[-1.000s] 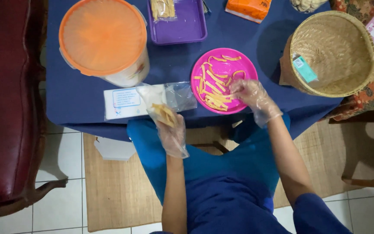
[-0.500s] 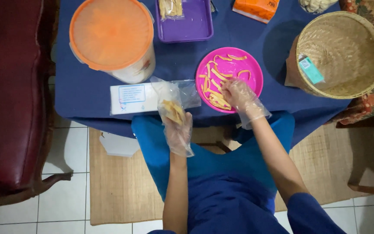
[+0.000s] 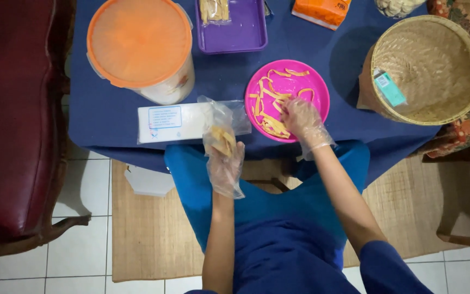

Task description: Packing yellow food strips from a plate into a clear plastic bag while wearing gloves.

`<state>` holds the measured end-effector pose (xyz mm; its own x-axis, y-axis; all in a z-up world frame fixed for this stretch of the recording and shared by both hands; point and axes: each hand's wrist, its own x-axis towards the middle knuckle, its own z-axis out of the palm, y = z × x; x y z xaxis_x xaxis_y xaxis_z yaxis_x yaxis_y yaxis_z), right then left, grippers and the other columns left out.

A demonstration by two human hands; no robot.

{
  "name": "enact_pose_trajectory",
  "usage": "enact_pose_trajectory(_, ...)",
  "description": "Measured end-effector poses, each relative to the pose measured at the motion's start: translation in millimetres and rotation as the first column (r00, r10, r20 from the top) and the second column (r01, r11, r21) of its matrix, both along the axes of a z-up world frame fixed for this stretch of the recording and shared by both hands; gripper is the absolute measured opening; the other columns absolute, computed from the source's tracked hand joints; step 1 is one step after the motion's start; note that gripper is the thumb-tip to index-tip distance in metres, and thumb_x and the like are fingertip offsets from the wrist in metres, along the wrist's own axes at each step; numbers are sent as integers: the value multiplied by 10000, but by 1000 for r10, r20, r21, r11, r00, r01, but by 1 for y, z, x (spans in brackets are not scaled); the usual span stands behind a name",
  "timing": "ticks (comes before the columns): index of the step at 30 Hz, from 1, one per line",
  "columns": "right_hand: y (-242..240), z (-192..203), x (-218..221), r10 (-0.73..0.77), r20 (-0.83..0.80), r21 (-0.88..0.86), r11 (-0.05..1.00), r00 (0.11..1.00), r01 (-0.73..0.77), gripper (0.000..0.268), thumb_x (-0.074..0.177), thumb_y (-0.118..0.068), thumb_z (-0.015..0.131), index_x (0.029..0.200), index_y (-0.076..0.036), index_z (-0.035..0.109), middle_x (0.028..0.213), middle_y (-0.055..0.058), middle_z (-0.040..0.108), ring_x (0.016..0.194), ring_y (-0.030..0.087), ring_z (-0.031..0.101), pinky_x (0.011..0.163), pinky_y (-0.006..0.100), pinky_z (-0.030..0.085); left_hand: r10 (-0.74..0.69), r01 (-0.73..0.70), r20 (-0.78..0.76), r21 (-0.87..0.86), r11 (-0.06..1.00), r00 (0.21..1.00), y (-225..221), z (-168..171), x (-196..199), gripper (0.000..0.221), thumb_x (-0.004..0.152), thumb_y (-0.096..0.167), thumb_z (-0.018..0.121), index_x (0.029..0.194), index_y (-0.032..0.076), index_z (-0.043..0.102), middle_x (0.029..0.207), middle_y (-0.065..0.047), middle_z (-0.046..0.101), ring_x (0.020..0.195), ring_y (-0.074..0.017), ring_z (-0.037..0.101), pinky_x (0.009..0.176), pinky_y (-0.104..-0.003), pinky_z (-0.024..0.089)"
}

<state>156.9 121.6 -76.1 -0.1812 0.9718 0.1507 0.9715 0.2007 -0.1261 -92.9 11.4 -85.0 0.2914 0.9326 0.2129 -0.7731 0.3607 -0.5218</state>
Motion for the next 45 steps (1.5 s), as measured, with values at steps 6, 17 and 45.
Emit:
enact_pose_trajectory(6, 14, -98, 34, 86, 222, 106, 988, 971, -112, 416, 854, -364, 573, 1206, -150, 631, 1114, 111, 648, 1058, 317, 667, 897, 392, 570, 83, -98, -159, -93, 991, 984, 7, 26, -10, 334, 1050, 60, 542, 1362, -60, 545, 1423, -242, 571, 1360, -379, 508, 1217, -597, 349)
enact_pose_trajectory(17, -10, 92, 28, 60, -744, -22, 993, 666, -114, 135, 1021, -88, 649, 1149, -44, 658, 880, 152, 680, 771, 319, 689, 682, 395, 534, 390, -340, -719, 223, 914, 576, 12, 45, 14, 462, 1027, 34, 532, 1473, -15, 424, 1541, -256, 428, 1368, -381, 495, 1081, -671, 441)
enact_pose_trajectory(45, -30, 325, 20, 492, -777, -174, 432, 393, -885, 1108, 898, -1058, 223, 911, -64, 713, 815, 46, 770, 677, 144, 804, 607, 231, 647, 45, 69, -797, 108, 992, 603, -11, 130, 51, 455, 946, 72, 760, 1349, 7, 561, 1278, -198, 612, 1192, -334, 631, 981, -434, 588)
